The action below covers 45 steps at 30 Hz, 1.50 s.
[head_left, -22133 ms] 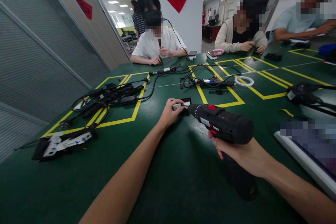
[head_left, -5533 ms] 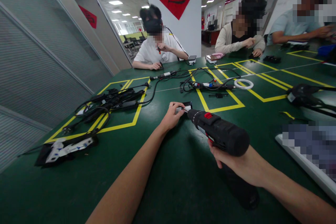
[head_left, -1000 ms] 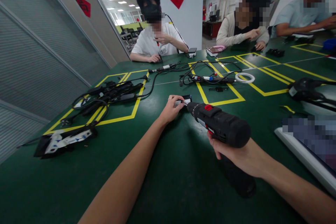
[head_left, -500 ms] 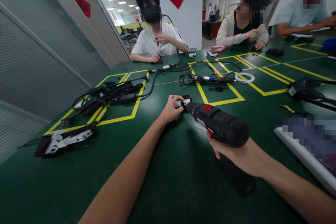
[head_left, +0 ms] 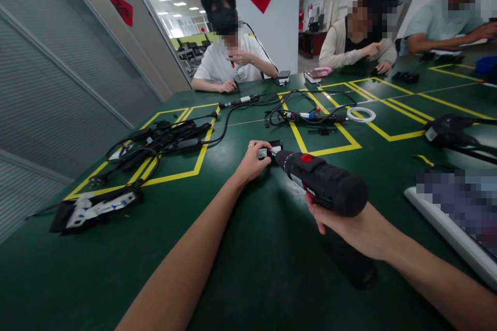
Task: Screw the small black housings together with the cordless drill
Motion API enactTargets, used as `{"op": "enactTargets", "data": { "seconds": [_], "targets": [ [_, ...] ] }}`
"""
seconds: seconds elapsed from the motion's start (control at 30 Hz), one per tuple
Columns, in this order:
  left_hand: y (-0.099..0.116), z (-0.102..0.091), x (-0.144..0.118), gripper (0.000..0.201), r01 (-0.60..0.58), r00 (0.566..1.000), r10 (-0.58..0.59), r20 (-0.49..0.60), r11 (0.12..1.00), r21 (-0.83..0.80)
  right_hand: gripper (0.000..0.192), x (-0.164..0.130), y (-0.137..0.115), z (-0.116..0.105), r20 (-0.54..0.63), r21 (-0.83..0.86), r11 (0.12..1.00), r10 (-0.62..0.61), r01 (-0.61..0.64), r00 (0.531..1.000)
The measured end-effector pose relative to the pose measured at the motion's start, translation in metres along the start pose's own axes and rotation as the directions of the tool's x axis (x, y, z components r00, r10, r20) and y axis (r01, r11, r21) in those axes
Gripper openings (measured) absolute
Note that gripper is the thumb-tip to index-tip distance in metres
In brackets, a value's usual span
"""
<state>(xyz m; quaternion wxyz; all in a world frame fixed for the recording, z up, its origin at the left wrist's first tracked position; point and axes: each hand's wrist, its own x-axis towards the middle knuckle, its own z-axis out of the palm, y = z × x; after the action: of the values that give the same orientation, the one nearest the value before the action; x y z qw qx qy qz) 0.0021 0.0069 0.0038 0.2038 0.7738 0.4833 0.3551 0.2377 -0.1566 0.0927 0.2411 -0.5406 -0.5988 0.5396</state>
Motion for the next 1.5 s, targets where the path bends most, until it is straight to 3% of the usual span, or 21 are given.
{"op": "enactTargets", "data": {
  "seconds": [0.53,1.5],
  "targets": [
    [-0.0031,0.0012,0.0013,0.031,-0.012,1.000,0.012,-0.011,1.000,0.002,0.008,0.0003,-0.0016,0.0004,0.019,-0.005,1.000,-0.018,0.018,1.000],
    [0.0030,0.0001,-0.0003,0.031,0.009,1.000,-0.009,-0.008,1.000,0.005,0.012,0.0003,0.0001,0.0010,-0.014,-0.038,0.999,-0.007,0.006,1.000]
  ]
}}
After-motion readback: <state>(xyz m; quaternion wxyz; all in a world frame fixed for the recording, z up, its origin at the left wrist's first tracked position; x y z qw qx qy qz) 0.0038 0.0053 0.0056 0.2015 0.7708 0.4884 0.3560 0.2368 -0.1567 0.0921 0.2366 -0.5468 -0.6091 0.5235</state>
